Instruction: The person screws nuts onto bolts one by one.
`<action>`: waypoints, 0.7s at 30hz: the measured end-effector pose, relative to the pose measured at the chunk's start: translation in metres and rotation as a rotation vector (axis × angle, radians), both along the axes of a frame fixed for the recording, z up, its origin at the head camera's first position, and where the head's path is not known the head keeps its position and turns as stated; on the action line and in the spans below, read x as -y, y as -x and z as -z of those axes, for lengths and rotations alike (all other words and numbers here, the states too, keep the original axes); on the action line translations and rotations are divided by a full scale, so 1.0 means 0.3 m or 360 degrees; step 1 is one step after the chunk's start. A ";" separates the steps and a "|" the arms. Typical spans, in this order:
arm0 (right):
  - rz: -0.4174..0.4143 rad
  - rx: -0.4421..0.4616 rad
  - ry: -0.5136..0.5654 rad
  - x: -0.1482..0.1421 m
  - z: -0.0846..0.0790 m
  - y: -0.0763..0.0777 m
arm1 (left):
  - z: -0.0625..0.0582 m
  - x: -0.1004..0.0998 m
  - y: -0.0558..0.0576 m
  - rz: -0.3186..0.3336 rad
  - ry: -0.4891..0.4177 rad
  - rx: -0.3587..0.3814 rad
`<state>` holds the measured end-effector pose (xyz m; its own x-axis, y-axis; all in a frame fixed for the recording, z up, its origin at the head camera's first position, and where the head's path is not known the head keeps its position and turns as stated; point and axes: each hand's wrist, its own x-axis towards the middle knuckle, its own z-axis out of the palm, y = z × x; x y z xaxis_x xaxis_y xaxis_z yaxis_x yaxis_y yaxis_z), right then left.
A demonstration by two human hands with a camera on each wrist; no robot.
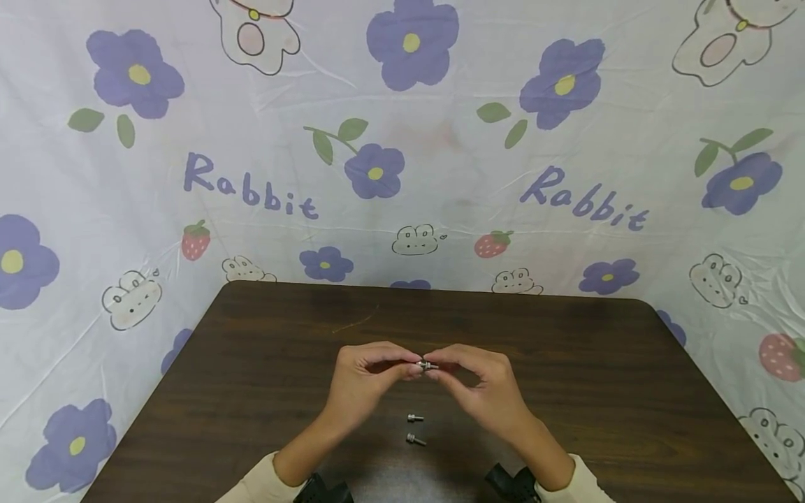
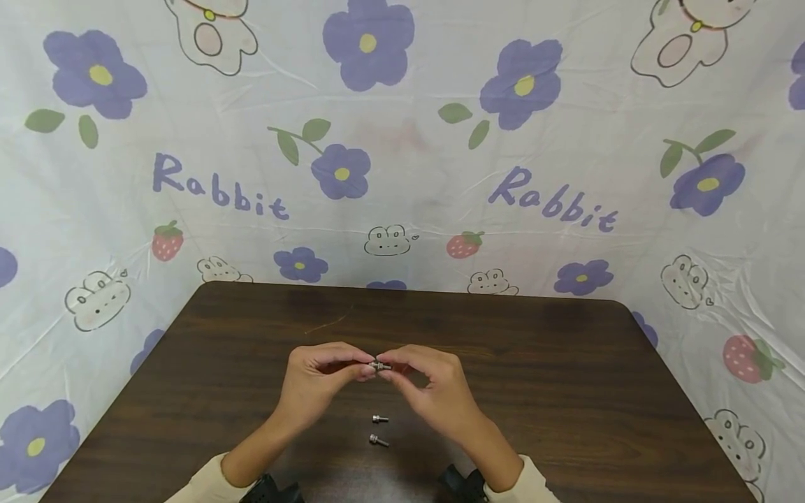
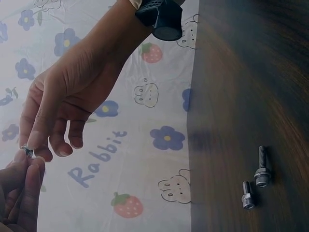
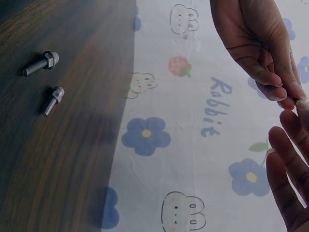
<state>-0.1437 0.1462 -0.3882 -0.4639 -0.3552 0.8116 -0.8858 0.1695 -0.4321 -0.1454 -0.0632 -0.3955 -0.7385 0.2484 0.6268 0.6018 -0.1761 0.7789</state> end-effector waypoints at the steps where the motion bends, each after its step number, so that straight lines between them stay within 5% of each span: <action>1: 0.0002 -0.0007 -0.0005 0.000 0.000 0.001 | 0.002 0.000 0.000 0.0001 0.0001 0.0001; 21: 0.0081 0.0195 -0.0101 -0.001 0.004 -0.014 | 0.012 -0.011 -0.004 -0.0019 0.0031 -0.0026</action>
